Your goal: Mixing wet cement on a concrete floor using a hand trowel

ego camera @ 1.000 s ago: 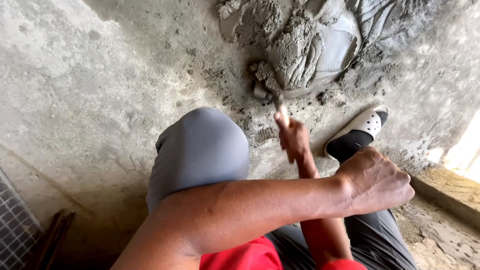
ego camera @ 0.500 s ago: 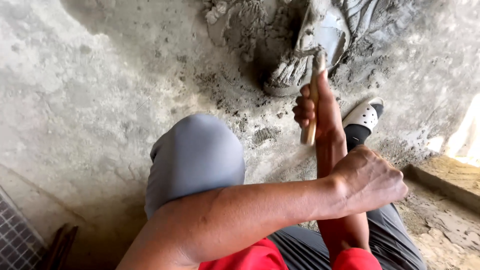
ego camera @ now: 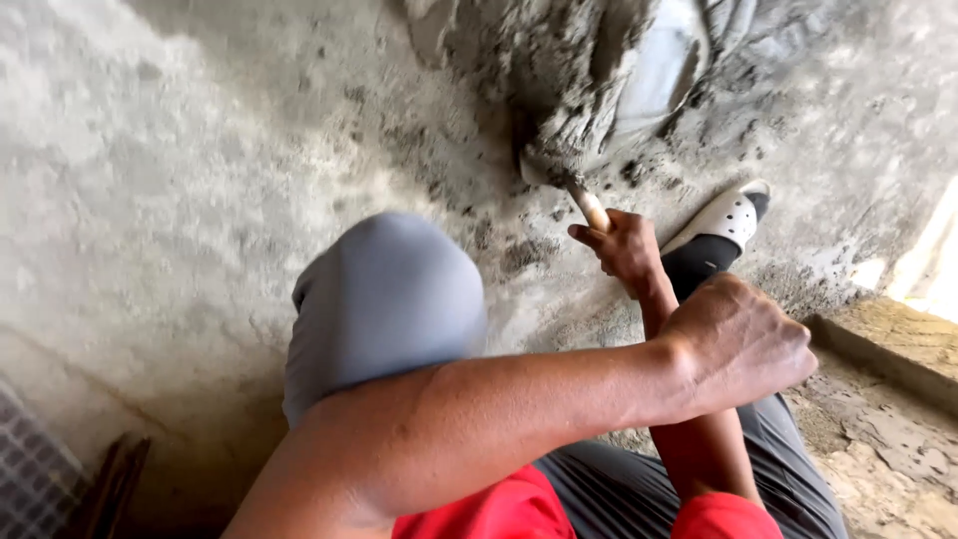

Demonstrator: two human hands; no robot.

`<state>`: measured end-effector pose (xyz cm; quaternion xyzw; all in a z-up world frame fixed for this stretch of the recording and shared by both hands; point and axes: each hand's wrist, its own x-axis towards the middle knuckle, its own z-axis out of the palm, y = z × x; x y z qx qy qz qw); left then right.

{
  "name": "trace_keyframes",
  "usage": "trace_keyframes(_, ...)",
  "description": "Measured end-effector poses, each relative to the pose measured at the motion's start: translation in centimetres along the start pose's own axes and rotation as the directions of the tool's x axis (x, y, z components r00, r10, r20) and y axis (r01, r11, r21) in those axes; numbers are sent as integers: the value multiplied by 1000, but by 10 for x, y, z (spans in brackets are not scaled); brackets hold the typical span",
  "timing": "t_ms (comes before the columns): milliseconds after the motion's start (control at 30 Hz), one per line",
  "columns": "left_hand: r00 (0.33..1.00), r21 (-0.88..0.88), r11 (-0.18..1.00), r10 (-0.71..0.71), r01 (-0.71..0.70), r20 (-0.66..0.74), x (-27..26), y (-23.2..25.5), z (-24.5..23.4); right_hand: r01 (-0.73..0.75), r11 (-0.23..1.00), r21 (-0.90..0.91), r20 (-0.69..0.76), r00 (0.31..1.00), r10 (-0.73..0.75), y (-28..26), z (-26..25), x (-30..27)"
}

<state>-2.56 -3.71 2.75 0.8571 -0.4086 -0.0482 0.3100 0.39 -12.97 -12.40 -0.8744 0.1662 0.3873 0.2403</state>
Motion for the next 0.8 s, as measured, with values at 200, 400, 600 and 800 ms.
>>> trace_keyframes(200, 994, -47, 998, -51, 46, -92, 2, 2, 6, 236, 928, 289, -185, 965, -187, -72, -71, -35)
trace_keyframes(400, 884, -193, 976, -2, -100, -467, 11, 7, 5, 557, 640, 530, -189, 813, -551, -100, -100, -59)
trace_keyframes(600, 867, -176, 971, 57, -164, -494, 19, 11, 19, 79, 585, 807, 147, 933, -330, -73, -30, -10)
trace_keyframes(800, 906, -161, 975, 72, -151, -417, 10, 20, 23, 55, 771, 634, 113, 980, -163, -60, 81, -35)
